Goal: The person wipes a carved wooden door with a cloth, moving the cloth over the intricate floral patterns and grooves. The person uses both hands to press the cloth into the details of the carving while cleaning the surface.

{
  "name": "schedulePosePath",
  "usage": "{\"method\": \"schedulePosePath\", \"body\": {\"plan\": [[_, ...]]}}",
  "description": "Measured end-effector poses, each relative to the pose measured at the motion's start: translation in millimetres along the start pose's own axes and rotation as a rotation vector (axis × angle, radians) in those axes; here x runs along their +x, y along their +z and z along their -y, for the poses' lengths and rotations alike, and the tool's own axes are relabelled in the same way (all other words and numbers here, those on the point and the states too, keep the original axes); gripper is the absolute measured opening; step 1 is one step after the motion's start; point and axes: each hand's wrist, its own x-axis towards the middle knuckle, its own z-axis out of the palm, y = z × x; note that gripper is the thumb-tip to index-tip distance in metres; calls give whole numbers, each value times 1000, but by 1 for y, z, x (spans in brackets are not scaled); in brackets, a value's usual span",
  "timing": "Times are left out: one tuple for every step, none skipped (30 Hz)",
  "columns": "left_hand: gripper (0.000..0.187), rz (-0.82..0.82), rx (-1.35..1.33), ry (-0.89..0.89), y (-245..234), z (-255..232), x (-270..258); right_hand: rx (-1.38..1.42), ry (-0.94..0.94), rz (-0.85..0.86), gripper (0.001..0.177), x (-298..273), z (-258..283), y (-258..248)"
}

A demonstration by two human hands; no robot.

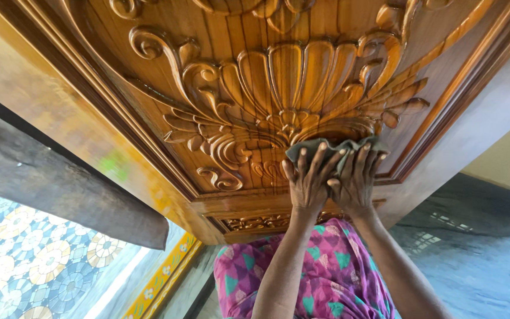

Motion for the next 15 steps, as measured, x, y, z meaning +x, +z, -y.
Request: {"method": "schedulePosePath", "body": {"plan": [[61, 12, 51, 0, 5, 3, -7, 1, -1, 28, 92, -7, 2, 3], [62, 20, 105, 0, 8, 8, -13, 4, -4, 53, 91, -14, 5, 6], [62, 29, 159, -1, 12, 12, -18, 7, -8, 78, 90, -19, 7, 10], [61, 48, 142, -5, 16, 15, -25, 3, -2, 83, 90, -25, 10, 14], [60, 66, 125, -10, 19, 20, -31, -1, 5, 88, 90, -31, 13, 19], [59, 85, 107, -12, 21, 24, -36, -7, 12, 93, 90, -37, 16, 23], [58, 105, 103, -25, 23, 28, -39, -17, 13, 114, 89, -42, 18, 28], [57, 128, 97, -38, 25, 30, -44, -29, 16, 137, 89, -48, 20, 32], [56, 151, 92, -51, 27, 33, -48, -41, 18, 160, 88, -54, 21, 35], [54, 165, 87, -61, 28, 37, -53, -33, 18, 182, 88, -59, 23, 38], [52, 180, 83, -72, 28, 40, -59, -25, 17, 203, 88, -64, 24, 41], [51, 194, 79, -82, 28, 43, -64, -16, 17, 224, 87, -68, 26, 43], [51, 181, 76, -85, 28, 45, -69, -10, 19, 223, 87, -71, 28, 44], [52, 167, 74, -90, 28, 48, -74, -3, 20, 222, 86, -74, 31, 45], [52, 153, 71, -95, 28, 50, -78, 5, 20, 220, 85, -76, 33, 47]]}}
